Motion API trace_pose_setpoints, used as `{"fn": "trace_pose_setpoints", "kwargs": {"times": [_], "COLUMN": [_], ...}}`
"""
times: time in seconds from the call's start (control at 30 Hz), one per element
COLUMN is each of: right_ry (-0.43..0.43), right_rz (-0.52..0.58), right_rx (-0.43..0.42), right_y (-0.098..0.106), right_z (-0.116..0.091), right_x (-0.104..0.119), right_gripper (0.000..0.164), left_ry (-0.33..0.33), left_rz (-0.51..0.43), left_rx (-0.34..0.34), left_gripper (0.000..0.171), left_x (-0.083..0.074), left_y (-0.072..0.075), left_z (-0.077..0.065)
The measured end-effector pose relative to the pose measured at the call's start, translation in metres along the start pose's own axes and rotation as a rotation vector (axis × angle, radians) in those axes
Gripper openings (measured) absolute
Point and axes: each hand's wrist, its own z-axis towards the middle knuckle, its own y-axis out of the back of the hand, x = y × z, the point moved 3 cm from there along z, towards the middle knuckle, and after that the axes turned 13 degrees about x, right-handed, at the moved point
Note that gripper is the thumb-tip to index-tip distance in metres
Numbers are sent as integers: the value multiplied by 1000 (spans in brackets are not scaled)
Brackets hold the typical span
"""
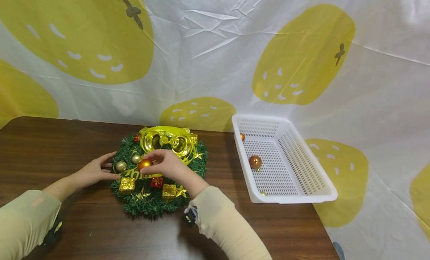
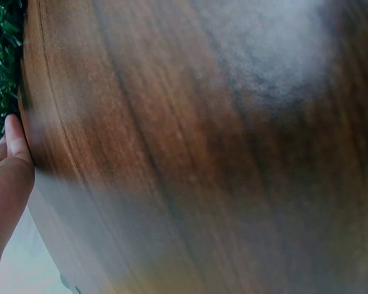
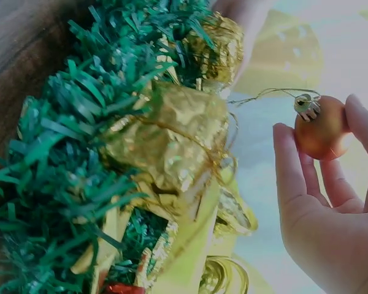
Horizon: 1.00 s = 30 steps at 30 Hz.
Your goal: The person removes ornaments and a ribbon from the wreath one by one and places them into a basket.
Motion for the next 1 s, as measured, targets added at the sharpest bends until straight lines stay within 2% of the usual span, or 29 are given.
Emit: {"fn": "trace_pose_setpoints", "kwargs": {"times": [0.13,0.47,0.8,1.0], "right_ry": [14,60,72,78], "right_rz": [49,71,23,35], "right_rx": [-3,-39,-123,-163], "right_y": [6,23,45,57], "right_z": [-3,-14,-26,-34], "right_x": [3,9,10,12], "right_gripper": [43,42,40,42], "left_ry": [-1,0,4,7], "left_rz": [1,4,5,11], "left_rx": [0,-1,2,-1], "left_gripper": [102,102,103,103], "left_x": [-1,1,1,3], "left_y": [0,1,1,1], "left_z": [-1,1,1,2]}}
